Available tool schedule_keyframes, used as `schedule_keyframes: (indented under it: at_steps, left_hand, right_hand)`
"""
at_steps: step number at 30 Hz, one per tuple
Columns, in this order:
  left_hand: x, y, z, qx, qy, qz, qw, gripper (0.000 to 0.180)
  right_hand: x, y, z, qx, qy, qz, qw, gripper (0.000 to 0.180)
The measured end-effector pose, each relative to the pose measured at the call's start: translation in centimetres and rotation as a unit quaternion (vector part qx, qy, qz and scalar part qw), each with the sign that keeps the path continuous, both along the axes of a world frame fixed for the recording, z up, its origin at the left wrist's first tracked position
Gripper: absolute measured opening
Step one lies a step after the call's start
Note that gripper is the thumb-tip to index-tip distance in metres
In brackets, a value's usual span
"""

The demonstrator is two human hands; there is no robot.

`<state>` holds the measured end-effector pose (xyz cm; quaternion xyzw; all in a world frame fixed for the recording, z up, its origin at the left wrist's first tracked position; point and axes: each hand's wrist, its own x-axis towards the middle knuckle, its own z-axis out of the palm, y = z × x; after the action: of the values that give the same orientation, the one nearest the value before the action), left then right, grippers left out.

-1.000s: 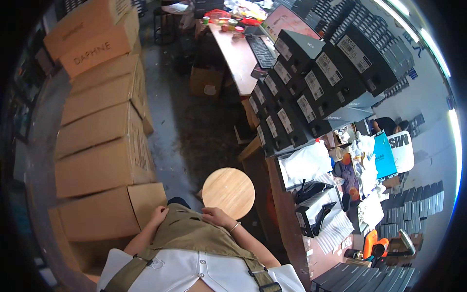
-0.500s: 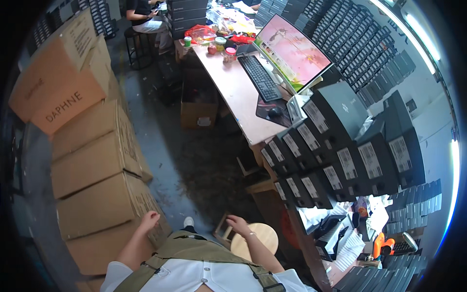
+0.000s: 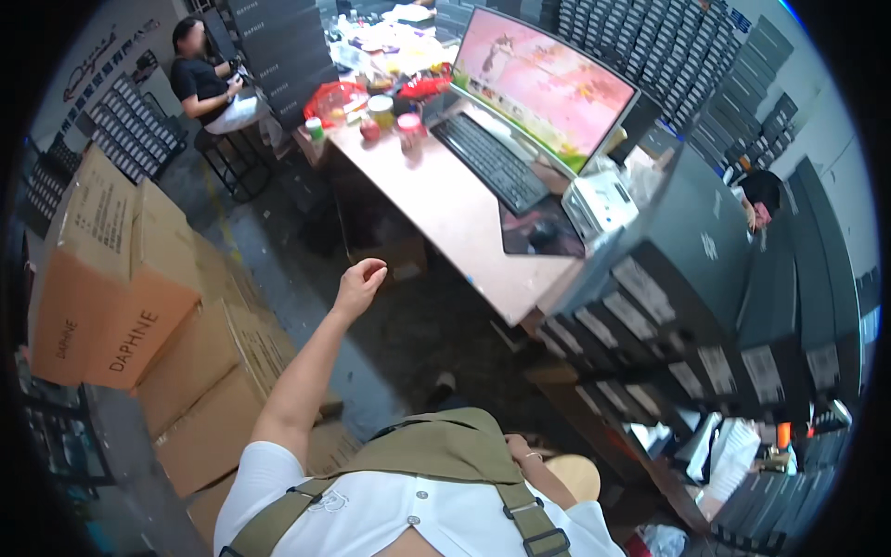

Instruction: Inspecting, cleaning, and packing high-heeled shoes into boxes for shipment.

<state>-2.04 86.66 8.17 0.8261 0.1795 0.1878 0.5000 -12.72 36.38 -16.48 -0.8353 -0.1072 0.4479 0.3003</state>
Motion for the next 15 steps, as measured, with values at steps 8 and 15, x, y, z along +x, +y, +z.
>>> schedule_keyframes:
  at_steps: [8,15]
  left_hand:
    - [17.0,15.6,2.6,0.138,-0.037,0.060,0.988,0.019]
    - [39.3,28.9,2.0,0.313,-0.006,0.065,0.947,0.014]
  right_hand:
    - [12.2,12.3,1.4,0.024,-0.065,-0.085,0.994,0.025]
    - [14.5,19.9,4.1,-0.017,0.071,-0.396,0.915,0.023]
